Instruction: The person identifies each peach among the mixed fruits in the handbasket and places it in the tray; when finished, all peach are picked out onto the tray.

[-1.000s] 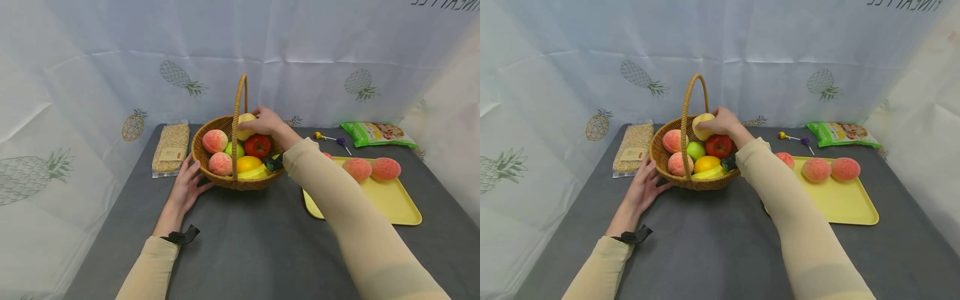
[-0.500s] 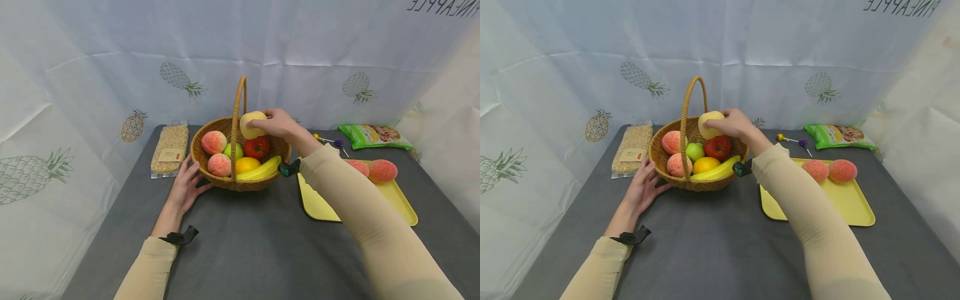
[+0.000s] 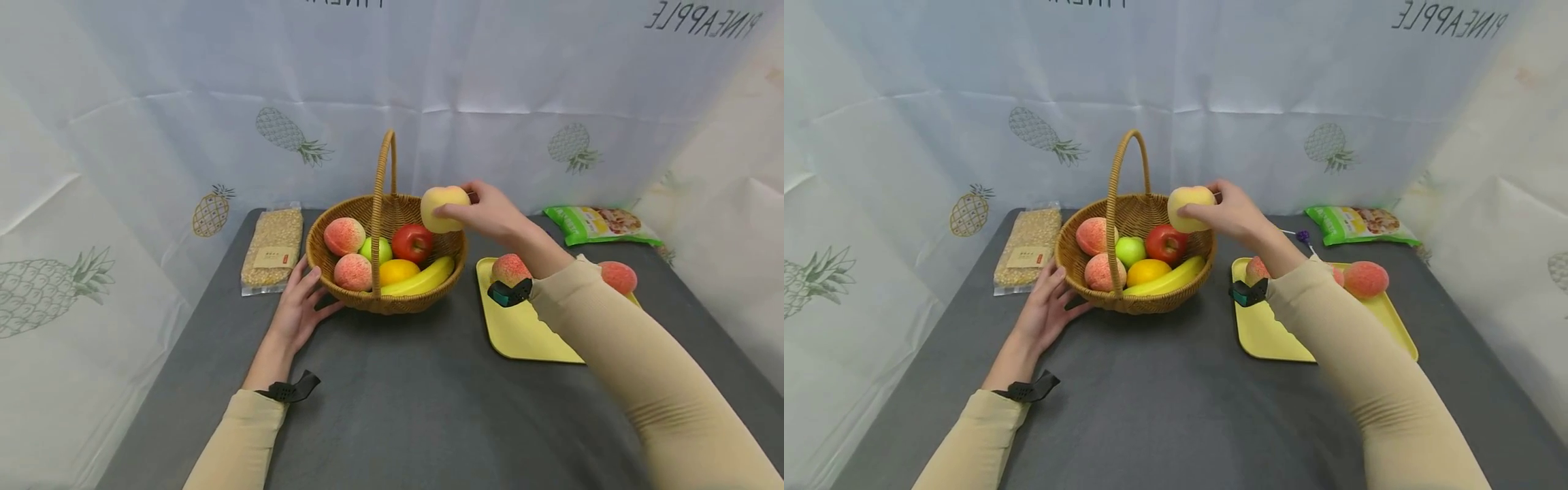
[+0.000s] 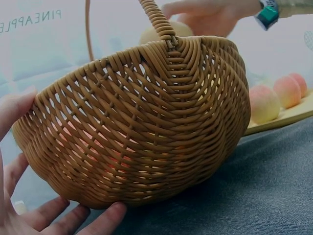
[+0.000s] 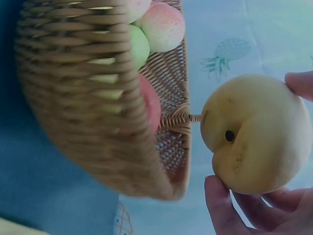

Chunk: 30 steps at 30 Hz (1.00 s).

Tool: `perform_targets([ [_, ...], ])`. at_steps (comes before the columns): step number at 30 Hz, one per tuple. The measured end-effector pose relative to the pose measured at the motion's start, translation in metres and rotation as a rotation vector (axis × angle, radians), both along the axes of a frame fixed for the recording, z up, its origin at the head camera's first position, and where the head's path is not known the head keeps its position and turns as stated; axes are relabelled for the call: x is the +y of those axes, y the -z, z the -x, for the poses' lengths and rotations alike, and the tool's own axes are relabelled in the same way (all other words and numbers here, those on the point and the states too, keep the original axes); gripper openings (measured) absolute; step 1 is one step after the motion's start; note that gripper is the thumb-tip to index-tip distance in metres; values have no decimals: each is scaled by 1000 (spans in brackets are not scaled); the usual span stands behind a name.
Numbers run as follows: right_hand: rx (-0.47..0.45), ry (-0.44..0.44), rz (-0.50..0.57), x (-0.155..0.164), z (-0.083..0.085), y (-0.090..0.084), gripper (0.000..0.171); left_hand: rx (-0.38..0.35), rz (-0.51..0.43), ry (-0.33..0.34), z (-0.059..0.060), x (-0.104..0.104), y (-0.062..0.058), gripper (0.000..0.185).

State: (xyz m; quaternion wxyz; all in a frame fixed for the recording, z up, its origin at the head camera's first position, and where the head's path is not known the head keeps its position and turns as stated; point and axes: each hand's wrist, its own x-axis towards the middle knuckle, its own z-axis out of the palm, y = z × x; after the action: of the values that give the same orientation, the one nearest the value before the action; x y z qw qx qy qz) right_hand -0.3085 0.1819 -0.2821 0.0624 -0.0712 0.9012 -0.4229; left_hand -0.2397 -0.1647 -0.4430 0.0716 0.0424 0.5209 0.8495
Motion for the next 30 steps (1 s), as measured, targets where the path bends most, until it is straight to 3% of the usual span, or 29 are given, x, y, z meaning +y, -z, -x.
perform_targets([
  [14, 1, -27, -20, 45, -54, 16, 76, -6, -11, 2, 0, -2, 3, 69],
  [30, -24, -36, 24, 84, -82, 48, 69, -9, -2, 0, -1, -2, 2, 70],
])
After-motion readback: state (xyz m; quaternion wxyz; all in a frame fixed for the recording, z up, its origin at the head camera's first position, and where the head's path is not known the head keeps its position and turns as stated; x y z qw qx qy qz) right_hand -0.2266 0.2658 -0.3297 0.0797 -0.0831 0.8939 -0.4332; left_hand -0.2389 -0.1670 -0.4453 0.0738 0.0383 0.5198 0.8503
